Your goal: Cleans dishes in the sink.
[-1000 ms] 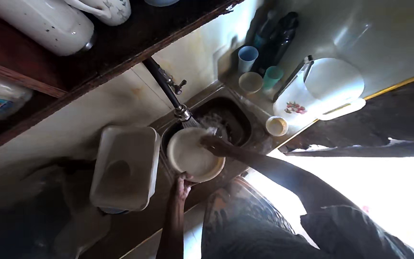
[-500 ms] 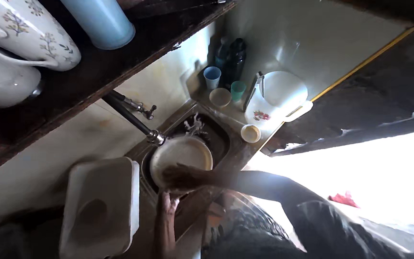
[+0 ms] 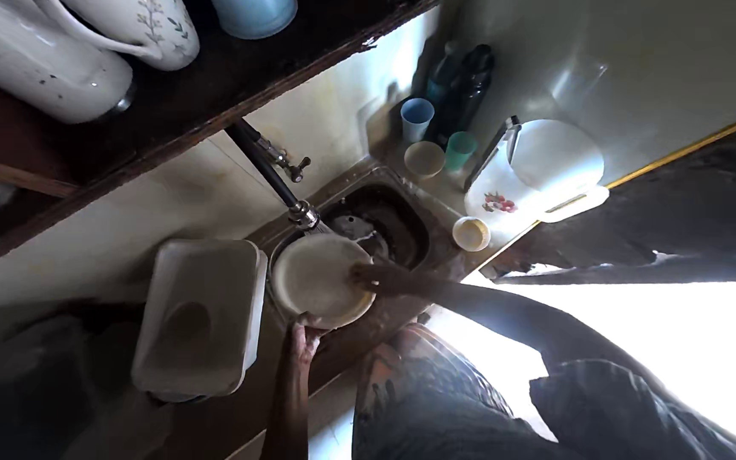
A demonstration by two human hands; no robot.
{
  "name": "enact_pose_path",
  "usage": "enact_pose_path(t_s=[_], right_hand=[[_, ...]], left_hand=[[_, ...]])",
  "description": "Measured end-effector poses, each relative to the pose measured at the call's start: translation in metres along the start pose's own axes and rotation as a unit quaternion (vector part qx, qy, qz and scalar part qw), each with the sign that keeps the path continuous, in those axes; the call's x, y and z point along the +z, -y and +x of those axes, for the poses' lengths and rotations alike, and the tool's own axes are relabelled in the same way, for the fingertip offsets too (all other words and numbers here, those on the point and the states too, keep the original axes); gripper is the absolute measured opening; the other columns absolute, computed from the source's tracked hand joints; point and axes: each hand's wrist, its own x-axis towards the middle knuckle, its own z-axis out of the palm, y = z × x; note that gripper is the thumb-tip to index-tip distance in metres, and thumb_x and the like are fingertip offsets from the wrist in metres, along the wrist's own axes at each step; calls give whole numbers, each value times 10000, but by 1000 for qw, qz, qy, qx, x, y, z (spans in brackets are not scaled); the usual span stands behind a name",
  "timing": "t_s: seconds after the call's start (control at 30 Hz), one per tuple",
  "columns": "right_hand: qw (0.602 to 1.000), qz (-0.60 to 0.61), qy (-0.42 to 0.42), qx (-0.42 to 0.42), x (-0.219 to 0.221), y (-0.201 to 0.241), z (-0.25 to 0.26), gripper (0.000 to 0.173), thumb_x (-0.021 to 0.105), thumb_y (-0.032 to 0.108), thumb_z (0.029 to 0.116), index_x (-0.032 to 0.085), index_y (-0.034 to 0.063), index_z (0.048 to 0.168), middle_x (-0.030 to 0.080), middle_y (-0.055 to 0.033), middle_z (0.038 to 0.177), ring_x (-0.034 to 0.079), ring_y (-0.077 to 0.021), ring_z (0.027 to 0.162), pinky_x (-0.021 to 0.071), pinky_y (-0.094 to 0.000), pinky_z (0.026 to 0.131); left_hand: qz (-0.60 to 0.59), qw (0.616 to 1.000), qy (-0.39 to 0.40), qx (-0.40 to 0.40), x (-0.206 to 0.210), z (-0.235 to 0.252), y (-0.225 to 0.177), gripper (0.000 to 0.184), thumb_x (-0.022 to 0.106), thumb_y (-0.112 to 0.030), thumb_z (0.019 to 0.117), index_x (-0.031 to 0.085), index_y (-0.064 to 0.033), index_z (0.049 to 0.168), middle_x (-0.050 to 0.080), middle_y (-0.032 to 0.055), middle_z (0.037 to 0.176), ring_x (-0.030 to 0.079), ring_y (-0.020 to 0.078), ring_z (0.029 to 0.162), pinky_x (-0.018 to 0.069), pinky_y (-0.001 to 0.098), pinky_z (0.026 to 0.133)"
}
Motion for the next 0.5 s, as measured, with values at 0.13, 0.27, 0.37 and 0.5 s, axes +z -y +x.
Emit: enact_pose_path(t_s=[0.13, 0.27, 0.37, 0.5], right_hand=[[997, -60, -5, -51, 12, 28, 46, 460, 427, 251, 1097, 494, 116, 1532, 392, -109, 1638, 264, -322, 1559, 139, -609, 1253], [993, -79, -87, -3, 8, 29, 78, 471, 413, 286, 1105, 458, 193, 1565, 333, -85, 1672, 188, -349, 1579, 73, -668, 1242], [979, -127, -152, 38, -3, 0, 92, 445, 437, 333, 1091, 521, 265, 1522, 427, -129, 1612, 267, -395, 1540, 187, -607, 1245], [976, -125, -123, 129, -28, -13, 92, 427, 457, 245, 1081, 529, 53, 1455, 536, -210, 1476, 486, -396, 1394, 392, -590, 1133]], left_hand=[[23, 999, 22, -15, 25, -6, -2, 180, 385, 47, 953, 488, -41, 1071, 608, 64, 800, 647, 152, 652, 590, 328, 584], [76, 997, 10, 3, 34, -7, -4, 200, 421, 80, 941, 473, -3, 1115, 576, 66, 773, 619, 142, 602, 578, 310, 552], [74, 997, 5, 13, 31, -8, -4, 220, 426, 85, 919, 470, -21, 1106, 582, 52, 759, 620, 127, 587, 575, 297, 534], [84, 996, 5, 20, 23, -2, -2, 252, 404, 30, 952, 465, -32, 1188, 572, 55, 855, 615, 110, 673, 559, 283, 590]])
